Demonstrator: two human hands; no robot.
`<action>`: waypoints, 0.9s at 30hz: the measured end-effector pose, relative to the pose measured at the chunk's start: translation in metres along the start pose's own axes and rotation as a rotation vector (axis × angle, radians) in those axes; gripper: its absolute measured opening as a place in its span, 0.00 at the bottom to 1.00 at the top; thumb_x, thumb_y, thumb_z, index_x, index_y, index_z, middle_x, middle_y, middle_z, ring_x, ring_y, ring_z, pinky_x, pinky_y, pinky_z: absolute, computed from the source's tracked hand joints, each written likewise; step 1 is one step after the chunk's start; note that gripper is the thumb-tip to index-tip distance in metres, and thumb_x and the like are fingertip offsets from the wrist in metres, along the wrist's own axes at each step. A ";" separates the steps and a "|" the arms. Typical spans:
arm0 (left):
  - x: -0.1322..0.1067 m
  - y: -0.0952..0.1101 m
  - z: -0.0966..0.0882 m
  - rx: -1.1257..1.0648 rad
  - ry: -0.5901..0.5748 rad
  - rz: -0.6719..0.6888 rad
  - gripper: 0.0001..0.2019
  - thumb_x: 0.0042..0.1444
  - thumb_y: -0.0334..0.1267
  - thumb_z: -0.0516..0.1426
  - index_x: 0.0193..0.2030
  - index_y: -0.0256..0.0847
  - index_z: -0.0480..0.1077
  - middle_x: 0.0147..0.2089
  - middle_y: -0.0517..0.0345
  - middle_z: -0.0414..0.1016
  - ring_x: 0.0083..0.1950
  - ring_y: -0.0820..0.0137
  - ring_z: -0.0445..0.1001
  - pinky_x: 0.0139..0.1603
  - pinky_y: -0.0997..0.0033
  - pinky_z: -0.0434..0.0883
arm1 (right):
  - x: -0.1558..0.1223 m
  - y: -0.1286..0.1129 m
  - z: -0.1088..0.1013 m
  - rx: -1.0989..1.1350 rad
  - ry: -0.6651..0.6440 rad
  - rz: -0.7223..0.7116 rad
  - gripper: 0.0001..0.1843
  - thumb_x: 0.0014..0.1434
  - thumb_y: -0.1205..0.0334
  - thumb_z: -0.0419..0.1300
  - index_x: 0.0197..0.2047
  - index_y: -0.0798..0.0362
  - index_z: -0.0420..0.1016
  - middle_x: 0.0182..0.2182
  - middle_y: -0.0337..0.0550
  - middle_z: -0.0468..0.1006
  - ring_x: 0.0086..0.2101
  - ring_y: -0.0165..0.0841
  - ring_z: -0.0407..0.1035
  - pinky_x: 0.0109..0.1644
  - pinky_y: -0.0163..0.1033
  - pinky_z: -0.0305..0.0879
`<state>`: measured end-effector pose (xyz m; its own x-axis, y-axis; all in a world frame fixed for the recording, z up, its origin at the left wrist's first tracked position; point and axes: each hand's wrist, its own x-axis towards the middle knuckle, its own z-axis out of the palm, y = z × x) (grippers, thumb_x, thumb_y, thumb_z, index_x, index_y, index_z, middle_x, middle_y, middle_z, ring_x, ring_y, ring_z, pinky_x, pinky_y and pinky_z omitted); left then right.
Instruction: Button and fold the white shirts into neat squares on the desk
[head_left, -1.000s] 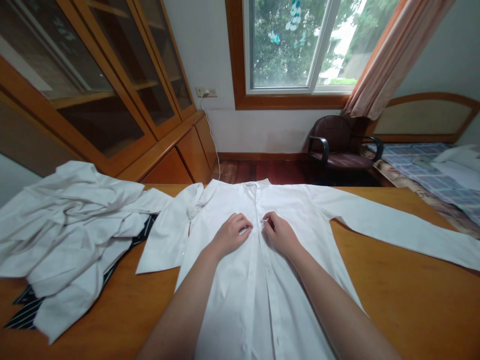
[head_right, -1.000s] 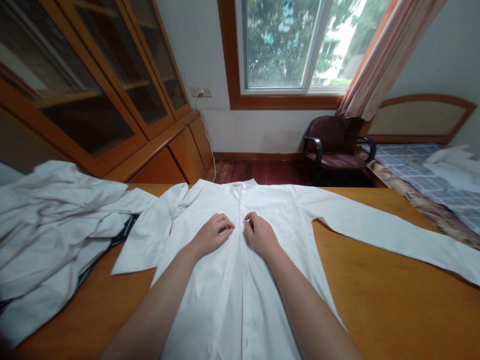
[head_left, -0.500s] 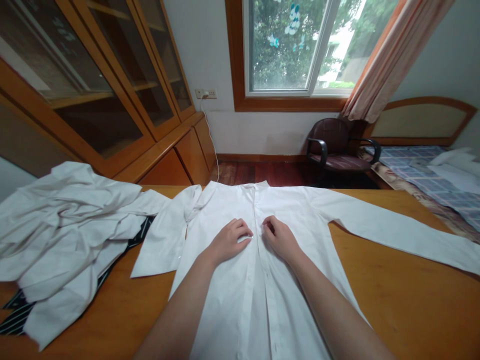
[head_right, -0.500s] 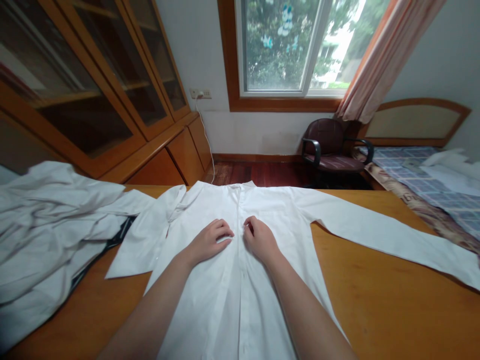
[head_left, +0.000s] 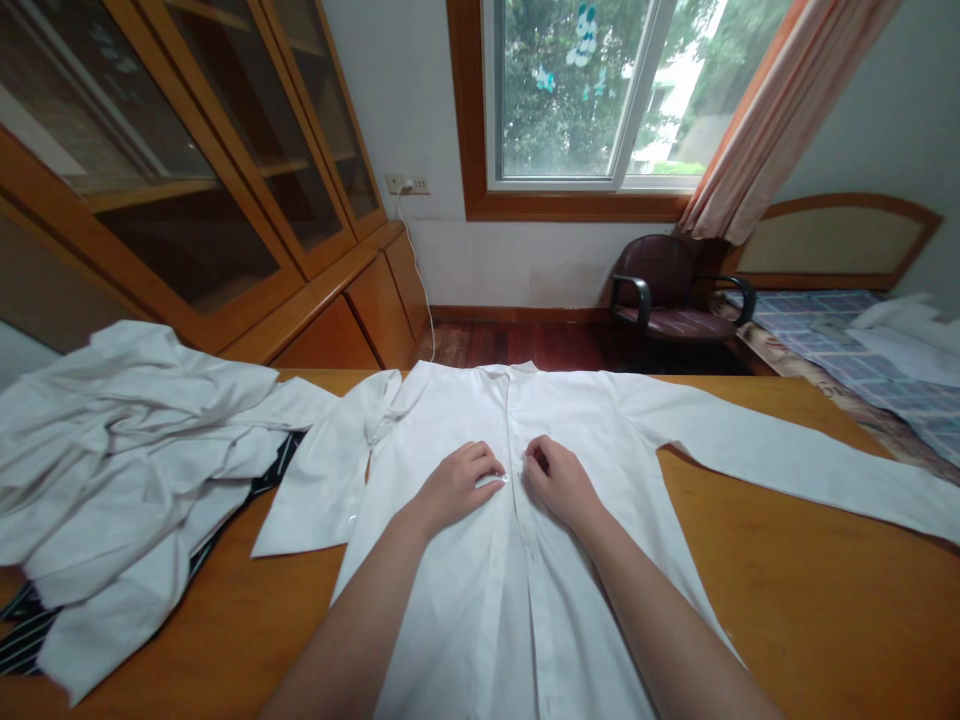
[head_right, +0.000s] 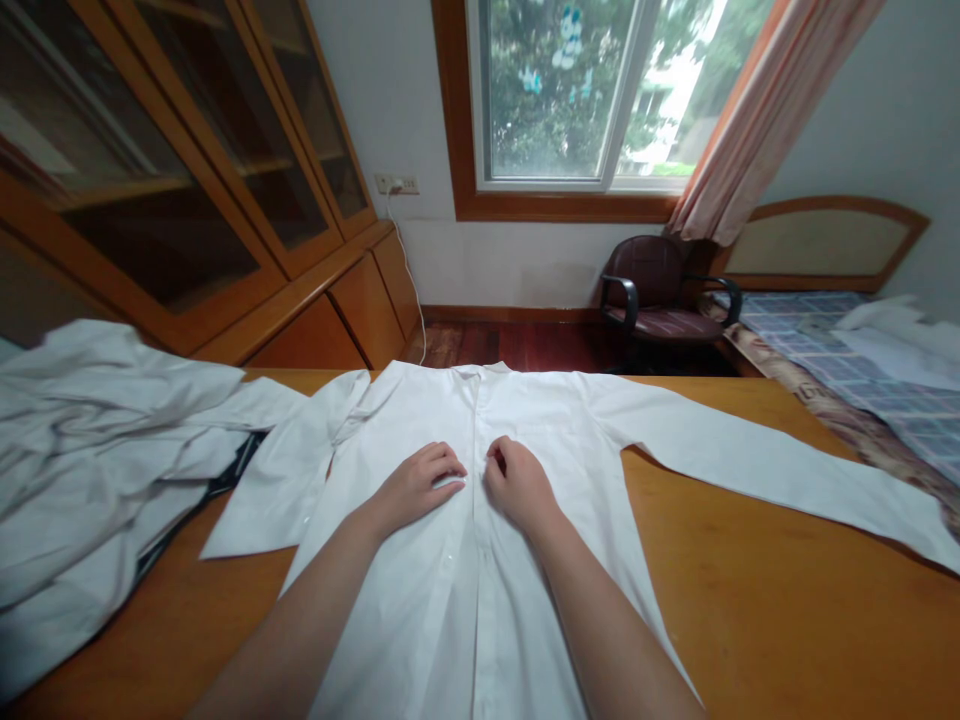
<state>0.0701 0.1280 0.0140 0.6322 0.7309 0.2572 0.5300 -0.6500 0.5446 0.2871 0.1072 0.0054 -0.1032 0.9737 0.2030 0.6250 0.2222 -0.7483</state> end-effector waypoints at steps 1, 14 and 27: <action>0.000 -0.001 0.000 0.001 0.000 -0.001 0.03 0.62 0.34 0.59 0.42 0.44 0.74 0.42 0.56 0.74 0.46 0.65 0.73 0.49 0.64 0.72 | 0.000 0.000 -0.001 -0.013 0.006 0.000 0.03 0.59 0.67 0.53 0.36 0.51 0.67 0.30 0.39 0.73 0.32 0.33 0.67 0.38 0.36 0.60; 0.002 0.000 0.000 0.004 0.004 -0.006 0.03 0.63 0.35 0.58 0.40 0.44 0.74 0.40 0.57 0.73 0.45 0.66 0.73 0.46 0.66 0.71 | -0.014 -0.024 -0.005 -0.504 -0.157 -0.125 0.15 0.54 0.51 0.66 0.31 0.50 0.65 0.35 0.43 0.72 0.36 0.37 0.64 0.40 0.41 0.56; 0.003 -0.002 0.002 -0.013 0.024 0.005 0.04 0.64 0.35 0.57 0.40 0.43 0.75 0.39 0.56 0.73 0.42 0.67 0.73 0.44 0.67 0.72 | -0.020 -0.037 0.004 -0.622 -0.156 -0.091 0.08 0.57 0.60 0.61 0.38 0.52 0.68 0.39 0.49 0.73 0.39 0.41 0.66 0.38 0.43 0.55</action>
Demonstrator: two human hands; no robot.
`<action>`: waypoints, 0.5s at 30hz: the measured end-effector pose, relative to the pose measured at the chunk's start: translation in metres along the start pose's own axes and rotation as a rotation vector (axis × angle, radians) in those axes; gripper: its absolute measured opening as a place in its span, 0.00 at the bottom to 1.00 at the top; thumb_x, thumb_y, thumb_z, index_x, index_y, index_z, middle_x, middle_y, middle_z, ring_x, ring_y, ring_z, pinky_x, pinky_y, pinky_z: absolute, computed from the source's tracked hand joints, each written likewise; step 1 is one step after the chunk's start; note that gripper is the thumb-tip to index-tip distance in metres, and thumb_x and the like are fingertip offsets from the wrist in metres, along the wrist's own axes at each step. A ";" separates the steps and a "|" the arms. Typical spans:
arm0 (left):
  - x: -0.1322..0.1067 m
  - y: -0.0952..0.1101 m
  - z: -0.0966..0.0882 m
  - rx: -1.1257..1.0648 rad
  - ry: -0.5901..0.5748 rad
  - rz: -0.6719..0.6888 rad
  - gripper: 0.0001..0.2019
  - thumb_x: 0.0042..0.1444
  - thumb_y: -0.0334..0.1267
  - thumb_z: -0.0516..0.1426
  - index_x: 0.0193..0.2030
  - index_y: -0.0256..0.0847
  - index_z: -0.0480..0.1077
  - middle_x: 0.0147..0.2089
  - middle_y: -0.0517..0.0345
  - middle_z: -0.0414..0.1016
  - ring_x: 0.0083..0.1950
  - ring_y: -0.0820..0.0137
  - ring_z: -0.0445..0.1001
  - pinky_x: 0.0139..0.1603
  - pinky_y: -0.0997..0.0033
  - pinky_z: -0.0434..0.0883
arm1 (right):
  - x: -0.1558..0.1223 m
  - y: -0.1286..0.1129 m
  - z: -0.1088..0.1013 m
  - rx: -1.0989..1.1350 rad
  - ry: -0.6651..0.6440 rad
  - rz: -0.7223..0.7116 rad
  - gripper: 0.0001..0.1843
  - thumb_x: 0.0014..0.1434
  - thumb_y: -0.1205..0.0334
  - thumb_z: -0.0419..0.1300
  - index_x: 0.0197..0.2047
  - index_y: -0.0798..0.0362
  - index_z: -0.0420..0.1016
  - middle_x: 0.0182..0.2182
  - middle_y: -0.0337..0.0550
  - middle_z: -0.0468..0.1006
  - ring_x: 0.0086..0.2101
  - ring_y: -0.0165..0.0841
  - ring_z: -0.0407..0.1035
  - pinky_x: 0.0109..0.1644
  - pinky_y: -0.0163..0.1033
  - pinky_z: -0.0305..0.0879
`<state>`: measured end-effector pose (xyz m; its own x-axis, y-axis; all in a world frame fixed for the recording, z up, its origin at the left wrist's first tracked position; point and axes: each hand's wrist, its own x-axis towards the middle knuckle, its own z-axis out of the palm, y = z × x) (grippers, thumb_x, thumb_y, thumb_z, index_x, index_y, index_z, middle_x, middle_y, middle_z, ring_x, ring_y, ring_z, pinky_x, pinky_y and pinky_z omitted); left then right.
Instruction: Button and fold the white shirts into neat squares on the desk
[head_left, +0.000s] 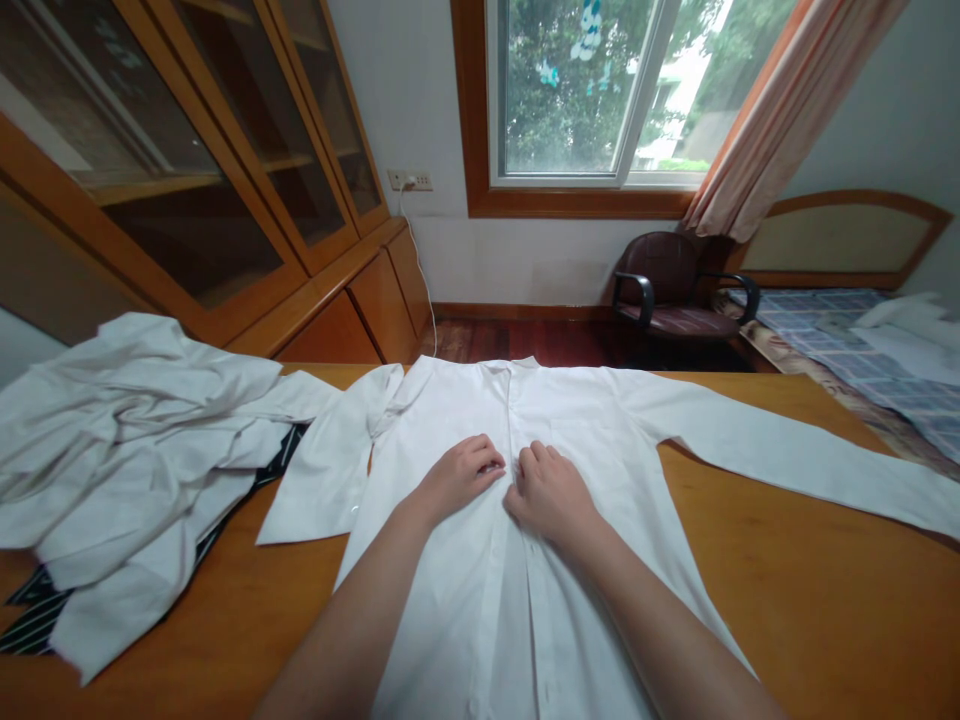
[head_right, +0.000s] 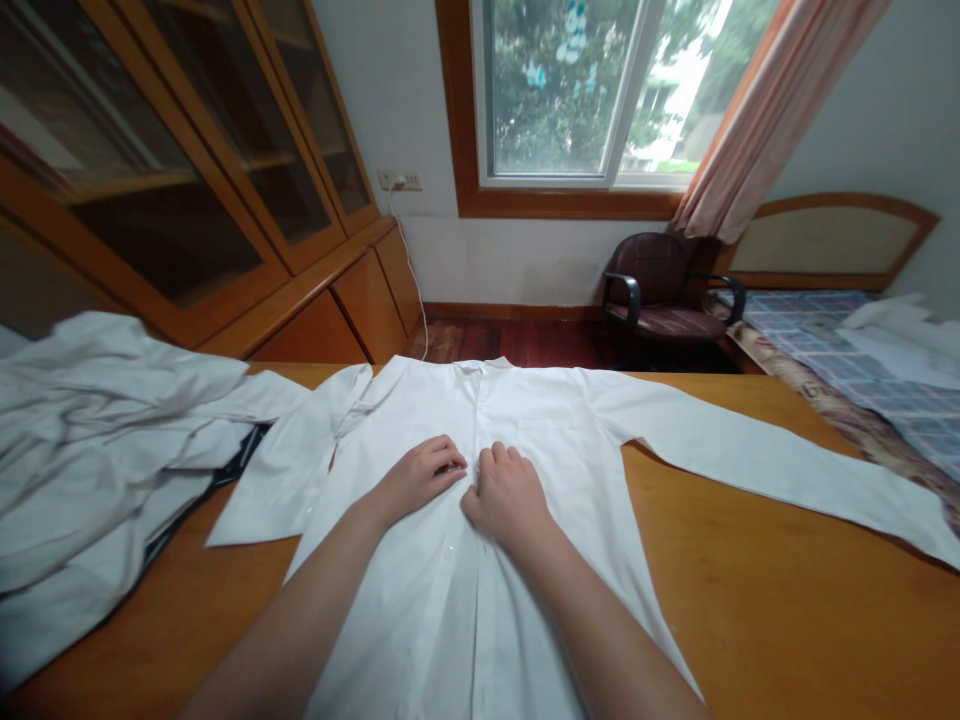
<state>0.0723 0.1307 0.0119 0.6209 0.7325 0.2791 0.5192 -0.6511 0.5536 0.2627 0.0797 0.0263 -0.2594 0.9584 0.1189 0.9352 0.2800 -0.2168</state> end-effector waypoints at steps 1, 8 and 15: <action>0.000 0.000 0.000 0.001 0.001 0.000 0.04 0.63 0.35 0.57 0.39 0.43 0.75 0.38 0.56 0.73 0.42 0.67 0.73 0.44 0.67 0.72 | 0.000 0.000 0.000 0.002 0.000 0.004 0.07 0.57 0.61 0.61 0.38 0.52 0.68 0.39 0.48 0.73 0.38 0.41 0.66 0.38 0.42 0.54; 0.000 0.002 -0.002 0.008 -0.010 -0.015 0.04 0.64 0.34 0.58 0.39 0.43 0.74 0.39 0.57 0.72 0.42 0.68 0.73 0.44 0.68 0.71 | 0.002 0.002 0.003 0.024 0.015 0.013 0.04 0.58 0.64 0.59 0.37 0.51 0.67 0.37 0.47 0.73 0.36 0.39 0.66 0.35 0.41 0.51; 0.001 0.004 -0.003 0.010 -0.020 -0.015 0.03 0.64 0.34 0.57 0.39 0.42 0.73 0.39 0.57 0.72 0.43 0.68 0.73 0.44 0.68 0.71 | 0.003 0.003 0.008 0.028 0.047 0.050 0.02 0.61 0.63 0.58 0.37 0.51 0.67 0.37 0.46 0.73 0.36 0.38 0.66 0.35 0.40 0.51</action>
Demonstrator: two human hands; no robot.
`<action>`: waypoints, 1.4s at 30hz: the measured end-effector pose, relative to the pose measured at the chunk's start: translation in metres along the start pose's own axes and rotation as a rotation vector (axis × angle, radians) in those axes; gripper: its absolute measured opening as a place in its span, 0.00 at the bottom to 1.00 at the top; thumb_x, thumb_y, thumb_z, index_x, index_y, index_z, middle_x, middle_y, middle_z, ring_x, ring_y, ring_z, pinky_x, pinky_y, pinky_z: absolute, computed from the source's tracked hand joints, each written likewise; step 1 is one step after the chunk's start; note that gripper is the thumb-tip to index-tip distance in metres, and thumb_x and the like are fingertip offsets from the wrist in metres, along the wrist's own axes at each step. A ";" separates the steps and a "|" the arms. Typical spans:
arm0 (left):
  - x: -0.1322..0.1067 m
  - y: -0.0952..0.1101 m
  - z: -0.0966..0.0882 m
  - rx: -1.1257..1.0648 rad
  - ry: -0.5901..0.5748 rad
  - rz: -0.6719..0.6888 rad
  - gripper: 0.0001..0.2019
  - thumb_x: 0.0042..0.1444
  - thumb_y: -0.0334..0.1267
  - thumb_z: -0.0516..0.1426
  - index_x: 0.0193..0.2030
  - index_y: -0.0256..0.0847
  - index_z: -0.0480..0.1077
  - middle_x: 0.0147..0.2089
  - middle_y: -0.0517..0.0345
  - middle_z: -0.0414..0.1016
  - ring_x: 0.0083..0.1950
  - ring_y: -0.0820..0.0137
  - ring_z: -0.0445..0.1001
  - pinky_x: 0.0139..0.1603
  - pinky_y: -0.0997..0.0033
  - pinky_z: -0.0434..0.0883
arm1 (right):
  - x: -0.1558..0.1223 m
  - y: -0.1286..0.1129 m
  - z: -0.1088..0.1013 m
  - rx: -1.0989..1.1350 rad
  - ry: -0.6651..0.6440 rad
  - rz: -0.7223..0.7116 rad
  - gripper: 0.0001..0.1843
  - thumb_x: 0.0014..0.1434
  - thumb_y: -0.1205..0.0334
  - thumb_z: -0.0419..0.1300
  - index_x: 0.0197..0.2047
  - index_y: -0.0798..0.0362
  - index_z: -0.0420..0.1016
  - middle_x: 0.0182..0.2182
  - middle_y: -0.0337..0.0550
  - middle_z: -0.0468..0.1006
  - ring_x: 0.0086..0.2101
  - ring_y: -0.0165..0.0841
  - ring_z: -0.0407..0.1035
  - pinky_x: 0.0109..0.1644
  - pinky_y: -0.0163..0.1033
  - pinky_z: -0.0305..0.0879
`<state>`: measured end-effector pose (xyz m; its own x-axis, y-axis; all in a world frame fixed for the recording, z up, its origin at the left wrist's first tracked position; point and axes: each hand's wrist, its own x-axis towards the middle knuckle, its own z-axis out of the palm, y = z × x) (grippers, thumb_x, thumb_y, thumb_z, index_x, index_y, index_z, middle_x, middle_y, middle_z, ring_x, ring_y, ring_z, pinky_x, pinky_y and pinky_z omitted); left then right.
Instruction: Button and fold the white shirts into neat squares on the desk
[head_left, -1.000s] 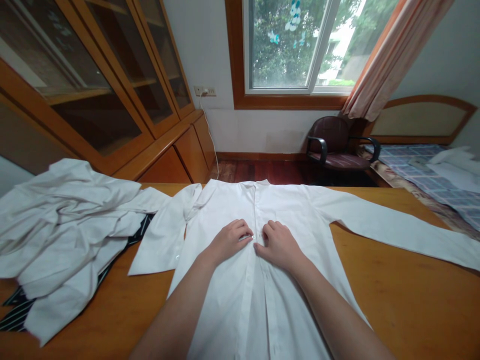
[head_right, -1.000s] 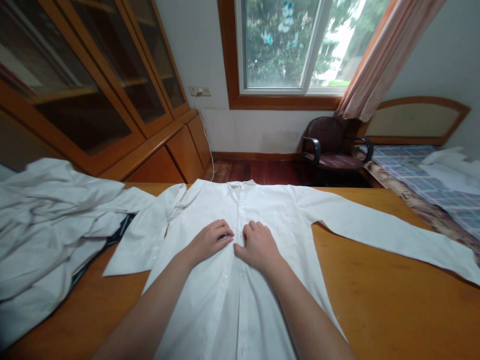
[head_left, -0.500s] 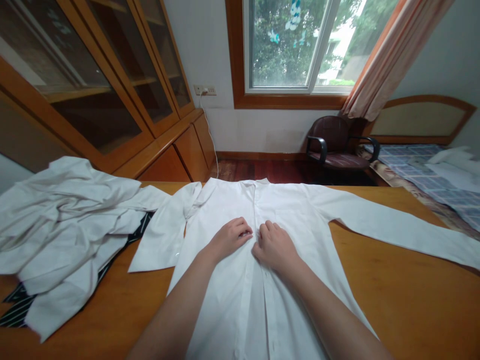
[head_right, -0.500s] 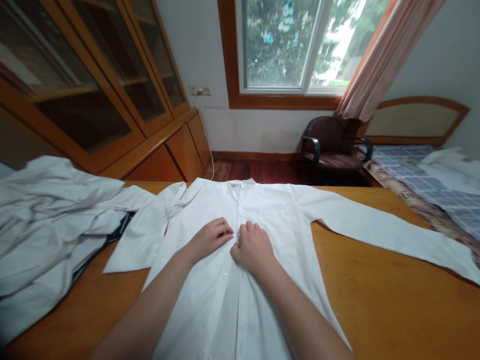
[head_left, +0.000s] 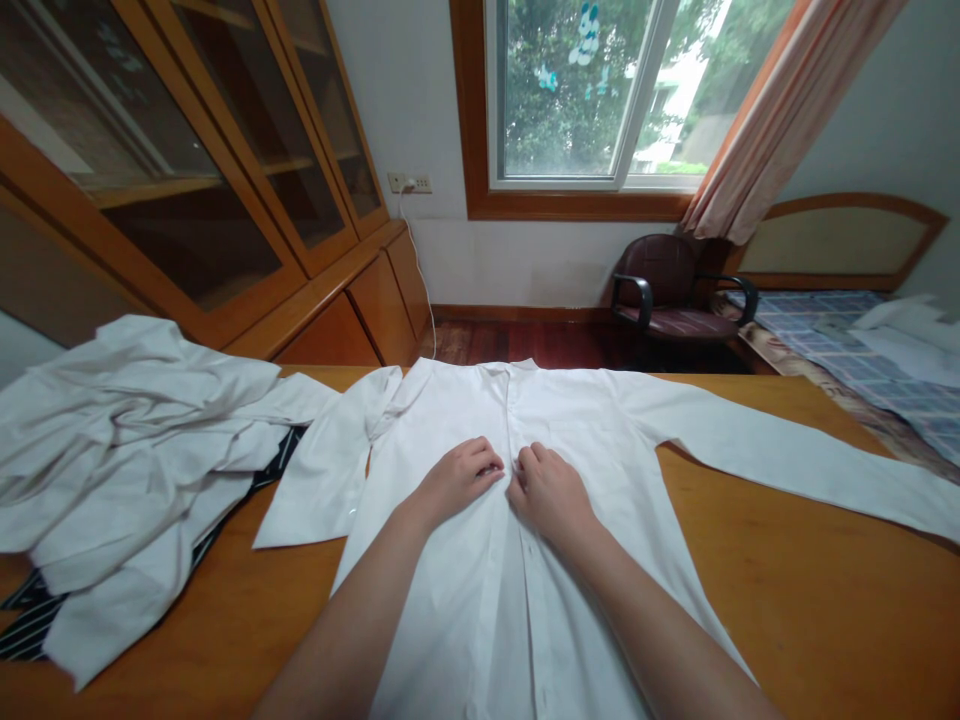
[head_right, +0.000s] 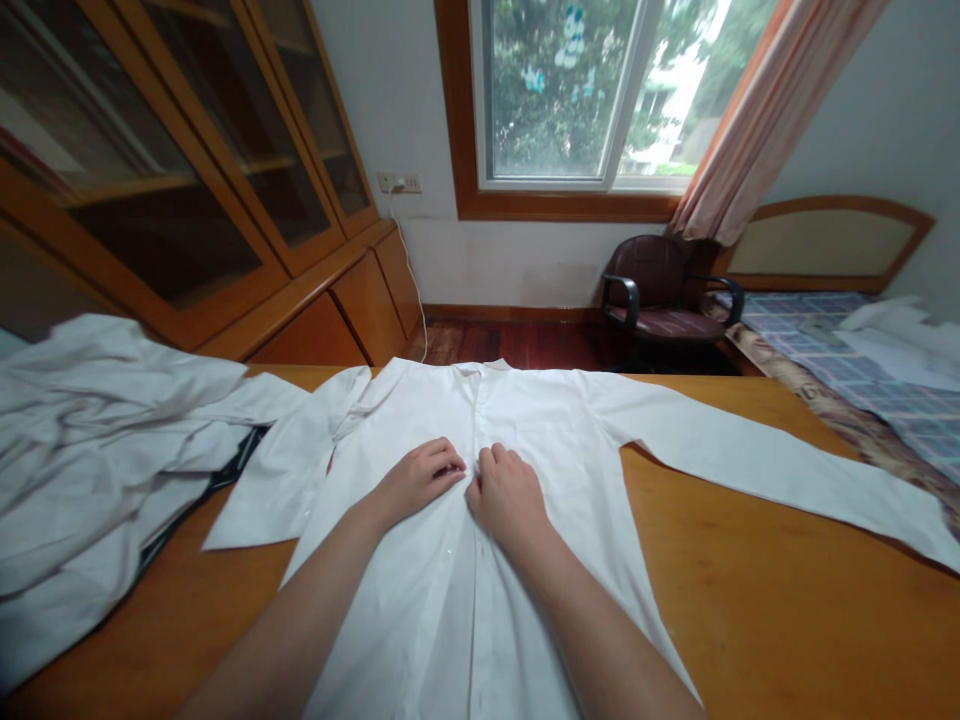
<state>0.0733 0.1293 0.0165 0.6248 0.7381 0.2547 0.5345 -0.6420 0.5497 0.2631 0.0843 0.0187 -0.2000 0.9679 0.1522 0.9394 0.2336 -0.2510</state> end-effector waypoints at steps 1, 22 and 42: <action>0.000 0.000 0.000 -0.001 -0.002 -0.001 0.03 0.64 0.34 0.57 0.39 0.42 0.73 0.39 0.57 0.72 0.42 0.68 0.73 0.44 0.68 0.70 | 0.000 0.000 0.001 -0.003 0.009 0.006 0.02 0.62 0.63 0.58 0.37 0.51 0.67 0.37 0.46 0.73 0.36 0.38 0.66 0.35 0.41 0.51; 0.000 -0.004 0.003 0.024 0.004 0.047 0.04 0.65 0.33 0.57 0.38 0.41 0.73 0.39 0.58 0.72 0.42 0.69 0.74 0.43 0.71 0.70 | -0.002 -0.007 -0.004 -0.006 0.001 0.040 0.01 0.59 0.65 0.60 0.36 0.53 0.73 0.41 0.47 0.73 0.41 0.38 0.67 0.37 0.39 0.58; 0.000 -0.002 0.003 0.047 0.025 0.091 0.05 0.63 0.30 0.58 0.36 0.39 0.76 0.39 0.57 0.73 0.39 0.71 0.74 0.41 0.72 0.72 | 0.002 0.010 -0.005 0.744 0.068 0.283 0.05 0.53 0.65 0.59 0.29 0.54 0.77 0.28 0.41 0.80 0.31 0.34 0.72 0.37 0.36 0.63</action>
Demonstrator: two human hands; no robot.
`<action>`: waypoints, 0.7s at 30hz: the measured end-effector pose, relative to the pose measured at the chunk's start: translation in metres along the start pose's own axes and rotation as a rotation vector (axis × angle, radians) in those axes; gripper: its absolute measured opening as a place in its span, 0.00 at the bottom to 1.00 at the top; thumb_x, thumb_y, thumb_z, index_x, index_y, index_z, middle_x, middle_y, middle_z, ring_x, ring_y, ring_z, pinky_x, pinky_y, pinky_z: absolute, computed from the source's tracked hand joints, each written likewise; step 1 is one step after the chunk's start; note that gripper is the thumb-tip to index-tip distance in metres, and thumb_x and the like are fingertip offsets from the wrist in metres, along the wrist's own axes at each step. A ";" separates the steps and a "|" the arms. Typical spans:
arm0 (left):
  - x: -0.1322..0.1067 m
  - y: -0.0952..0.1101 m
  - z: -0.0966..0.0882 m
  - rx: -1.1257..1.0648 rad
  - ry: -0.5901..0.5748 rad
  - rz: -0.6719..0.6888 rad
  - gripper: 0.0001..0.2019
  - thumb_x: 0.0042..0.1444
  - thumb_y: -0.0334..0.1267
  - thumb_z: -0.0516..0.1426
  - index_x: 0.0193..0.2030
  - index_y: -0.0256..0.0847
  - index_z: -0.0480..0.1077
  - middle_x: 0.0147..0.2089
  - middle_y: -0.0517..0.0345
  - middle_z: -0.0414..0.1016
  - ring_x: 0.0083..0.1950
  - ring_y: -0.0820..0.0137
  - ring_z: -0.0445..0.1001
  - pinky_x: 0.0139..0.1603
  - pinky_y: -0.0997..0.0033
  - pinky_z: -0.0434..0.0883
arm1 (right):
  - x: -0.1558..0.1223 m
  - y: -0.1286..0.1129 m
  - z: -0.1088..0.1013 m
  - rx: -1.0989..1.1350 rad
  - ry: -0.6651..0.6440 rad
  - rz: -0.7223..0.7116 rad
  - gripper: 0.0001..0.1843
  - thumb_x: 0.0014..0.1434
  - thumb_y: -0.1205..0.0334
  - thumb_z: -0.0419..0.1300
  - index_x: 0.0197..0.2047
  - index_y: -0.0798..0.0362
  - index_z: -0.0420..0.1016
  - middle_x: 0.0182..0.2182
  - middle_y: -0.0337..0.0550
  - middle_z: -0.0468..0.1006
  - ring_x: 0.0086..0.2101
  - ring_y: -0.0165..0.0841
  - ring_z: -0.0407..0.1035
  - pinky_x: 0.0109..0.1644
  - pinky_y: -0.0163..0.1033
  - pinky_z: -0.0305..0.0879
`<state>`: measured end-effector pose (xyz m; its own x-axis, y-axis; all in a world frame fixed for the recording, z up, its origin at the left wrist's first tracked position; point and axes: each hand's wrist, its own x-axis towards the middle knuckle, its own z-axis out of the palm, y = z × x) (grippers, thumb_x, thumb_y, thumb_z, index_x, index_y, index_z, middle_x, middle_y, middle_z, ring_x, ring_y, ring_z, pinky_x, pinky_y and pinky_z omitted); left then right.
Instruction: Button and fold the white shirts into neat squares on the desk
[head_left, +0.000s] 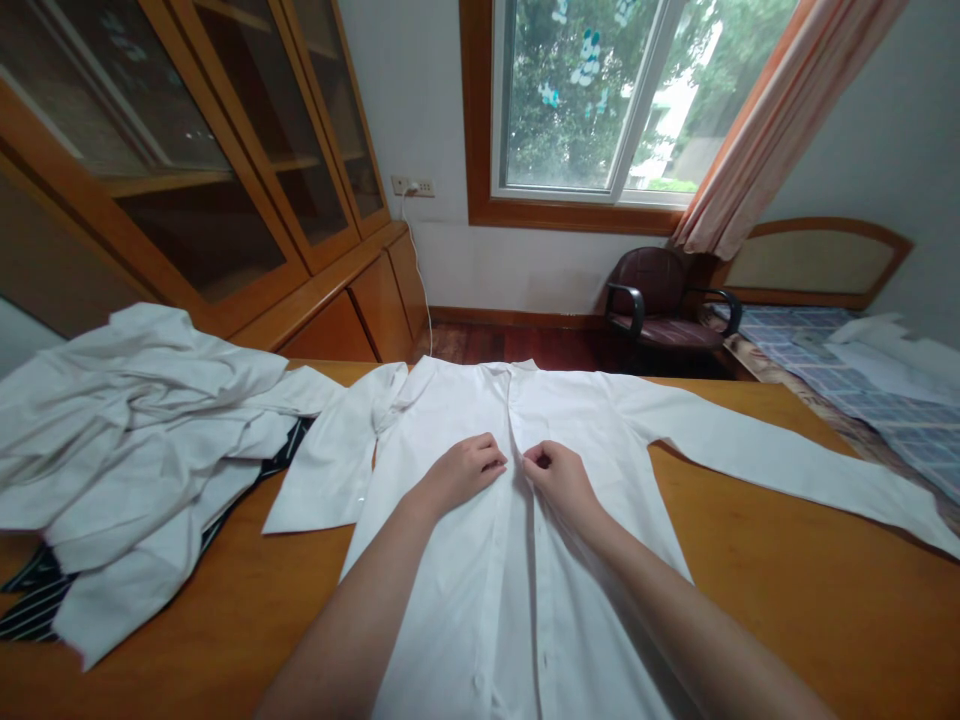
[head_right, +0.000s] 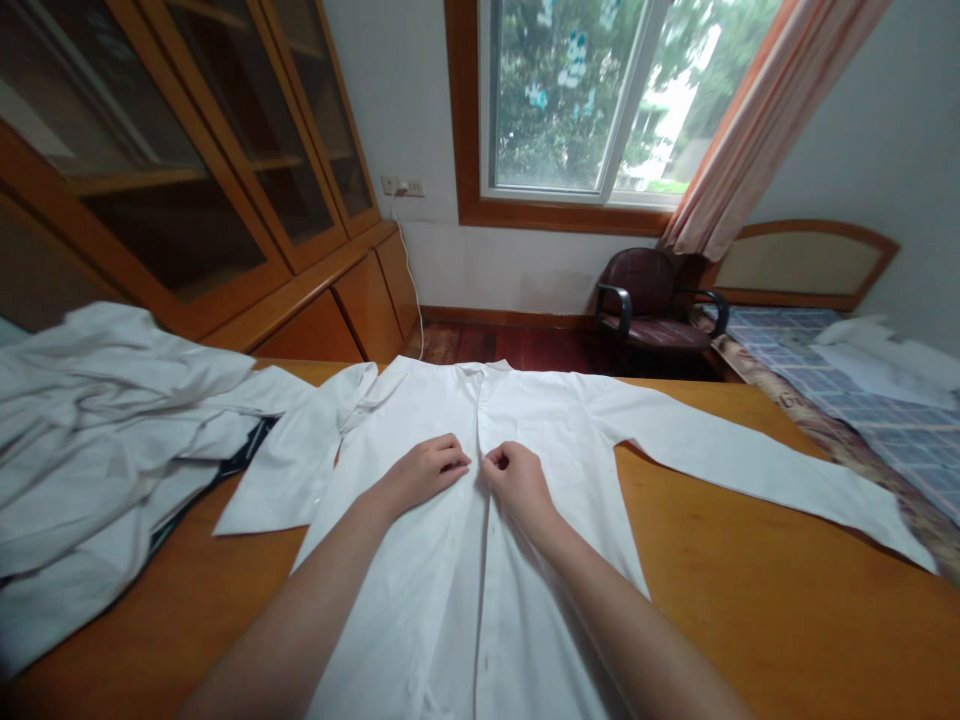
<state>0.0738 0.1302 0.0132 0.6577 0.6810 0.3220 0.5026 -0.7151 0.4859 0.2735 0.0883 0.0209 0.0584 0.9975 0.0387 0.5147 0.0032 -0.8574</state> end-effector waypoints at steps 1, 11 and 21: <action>0.001 0.001 0.000 0.005 0.001 0.006 0.06 0.63 0.30 0.58 0.36 0.39 0.76 0.39 0.57 0.73 0.39 0.71 0.74 0.41 0.72 0.72 | 0.000 0.000 0.000 0.015 -0.004 0.008 0.05 0.53 0.64 0.59 0.29 0.54 0.77 0.28 0.41 0.80 0.31 0.34 0.72 0.37 0.36 0.63; 0.002 0.006 -0.001 0.077 -0.013 0.022 0.08 0.63 0.27 0.56 0.35 0.39 0.75 0.37 0.58 0.74 0.39 0.71 0.75 0.41 0.72 0.71 | -0.002 0.006 0.003 0.034 -0.011 0.024 0.04 0.52 0.65 0.60 0.32 0.54 0.75 0.28 0.39 0.79 0.31 0.33 0.72 0.37 0.36 0.64; 0.001 0.002 0.000 0.054 -0.003 0.034 0.08 0.63 0.28 0.55 0.36 0.39 0.75 0.38 0.58 0.73 0.38 0.72 0.75 0.40 0.72 0.72 | -0.016 0.014 0.010 -0.326 0.086 -0.267 0.11 0.61 0.66 0.59 0.41 0.53 0.83 0.33 0.45 0.76 0.38 0.37 0.69 0.46 0.39 0.65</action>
<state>0.0749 0.1292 0.0146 0.6765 0.6559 0.3348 0.5095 -0.7452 0.4303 0.2710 0.0732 0.0028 -0.0495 0.9550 0.2924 0.7638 0.2249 -0.6051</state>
